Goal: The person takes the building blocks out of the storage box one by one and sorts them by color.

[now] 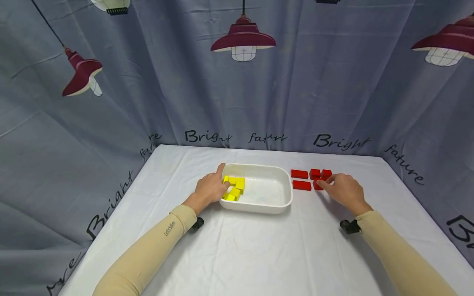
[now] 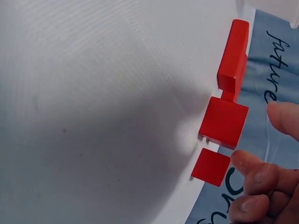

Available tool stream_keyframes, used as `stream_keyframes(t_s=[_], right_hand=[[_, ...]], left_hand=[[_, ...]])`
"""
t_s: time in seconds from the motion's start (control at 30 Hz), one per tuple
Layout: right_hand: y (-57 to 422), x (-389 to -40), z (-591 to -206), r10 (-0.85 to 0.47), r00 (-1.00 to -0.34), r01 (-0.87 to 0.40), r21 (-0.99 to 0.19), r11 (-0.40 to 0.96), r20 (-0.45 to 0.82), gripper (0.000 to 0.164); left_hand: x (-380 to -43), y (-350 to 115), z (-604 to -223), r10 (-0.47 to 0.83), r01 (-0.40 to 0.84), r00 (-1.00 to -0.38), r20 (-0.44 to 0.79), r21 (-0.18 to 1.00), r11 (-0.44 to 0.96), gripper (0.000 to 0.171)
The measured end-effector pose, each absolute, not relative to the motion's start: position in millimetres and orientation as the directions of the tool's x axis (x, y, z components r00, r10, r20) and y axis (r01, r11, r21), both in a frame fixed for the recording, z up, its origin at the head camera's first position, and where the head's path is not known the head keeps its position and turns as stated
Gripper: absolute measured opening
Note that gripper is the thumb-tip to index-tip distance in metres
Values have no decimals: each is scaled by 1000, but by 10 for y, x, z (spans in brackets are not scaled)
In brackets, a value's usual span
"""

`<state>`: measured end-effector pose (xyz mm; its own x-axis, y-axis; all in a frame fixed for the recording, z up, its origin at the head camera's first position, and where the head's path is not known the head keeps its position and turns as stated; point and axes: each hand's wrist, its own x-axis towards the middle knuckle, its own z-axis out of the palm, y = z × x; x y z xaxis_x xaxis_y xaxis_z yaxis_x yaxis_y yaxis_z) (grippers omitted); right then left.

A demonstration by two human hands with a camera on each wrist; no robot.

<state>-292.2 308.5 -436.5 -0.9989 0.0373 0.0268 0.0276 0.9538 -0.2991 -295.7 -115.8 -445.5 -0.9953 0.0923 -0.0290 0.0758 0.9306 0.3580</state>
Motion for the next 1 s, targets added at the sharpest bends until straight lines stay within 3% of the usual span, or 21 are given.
stream_keyframes(t_s=[0.4, 0.77, 1.0], right_hand=[[3036, -2849, -4236, 58, -997, 38, -300, 953, 58, 51], [2830, -2827, -4037, 8, -991, -41, -348, 937, 137, 43], [2678, -2818, -3906, -96, -993, -116, -399, 910, 69, 38]], left_hand=[[-2938, -1164, -4491, 98, 77, -994, -39, 364, 928, 72], [-2947, -1172, -4463, 98, 87, -995, -13, 363, 928, 72], [-2936, -1159, -4477, 94, 81, -995, -19, 365, 928, 72]])
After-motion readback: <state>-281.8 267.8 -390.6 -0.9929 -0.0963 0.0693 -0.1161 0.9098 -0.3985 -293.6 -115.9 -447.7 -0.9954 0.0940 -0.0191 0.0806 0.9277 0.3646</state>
